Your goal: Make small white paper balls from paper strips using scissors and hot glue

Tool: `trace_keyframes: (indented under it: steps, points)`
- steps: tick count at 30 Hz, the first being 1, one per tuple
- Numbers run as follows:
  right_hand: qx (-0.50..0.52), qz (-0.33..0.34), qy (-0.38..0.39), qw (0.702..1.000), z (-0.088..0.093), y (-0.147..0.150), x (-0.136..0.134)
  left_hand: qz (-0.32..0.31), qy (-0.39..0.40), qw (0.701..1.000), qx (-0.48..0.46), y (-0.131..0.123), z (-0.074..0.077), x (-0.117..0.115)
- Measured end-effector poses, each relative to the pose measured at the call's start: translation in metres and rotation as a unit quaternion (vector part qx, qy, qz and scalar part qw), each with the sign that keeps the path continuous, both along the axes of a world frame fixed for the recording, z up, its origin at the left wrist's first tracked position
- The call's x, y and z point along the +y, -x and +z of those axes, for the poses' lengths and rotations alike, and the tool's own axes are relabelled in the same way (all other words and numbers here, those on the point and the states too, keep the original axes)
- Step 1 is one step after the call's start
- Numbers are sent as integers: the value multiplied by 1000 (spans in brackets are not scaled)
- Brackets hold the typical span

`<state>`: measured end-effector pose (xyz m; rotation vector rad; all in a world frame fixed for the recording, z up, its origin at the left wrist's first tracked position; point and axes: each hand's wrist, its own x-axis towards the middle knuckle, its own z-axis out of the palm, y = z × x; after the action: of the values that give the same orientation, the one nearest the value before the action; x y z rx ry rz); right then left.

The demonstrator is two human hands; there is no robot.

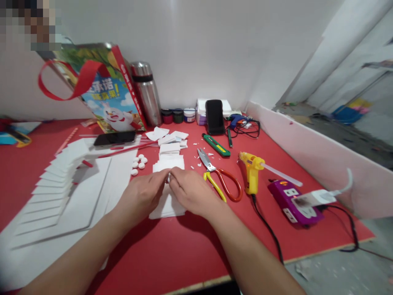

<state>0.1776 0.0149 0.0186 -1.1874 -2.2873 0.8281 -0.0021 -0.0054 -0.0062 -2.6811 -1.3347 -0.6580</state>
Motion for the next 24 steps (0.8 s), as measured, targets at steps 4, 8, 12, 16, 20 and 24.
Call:
trace_keyframes:
  steps: [4, 8, 12, 16, 20, 24]
  points:
    - [146, -12, 174, 974, -1, 2, 2, 11, 40, 998, -48, 1, 5, -1]
    - [354, -48, 448, 819, -2, 5, 4, 10, 143, 977, -158, 2, 9, 0]
    - [435, -54, 504, 744, -4, 4, 7, 5, 132, 967, -218, 3, 8, 2]
    - [436, -76, 493, 749, -6, 0, 9, -9, 125, 950, -285, 1, 11, 4]
    - [426, -82, 437, 788, -7, 1, 9, 7, 128, 940, -315, 0, 16, 4]
    - [414, -85, 412, 807, -7, 4, 8, 5, 121, 947, -297, 1, 16, 4]
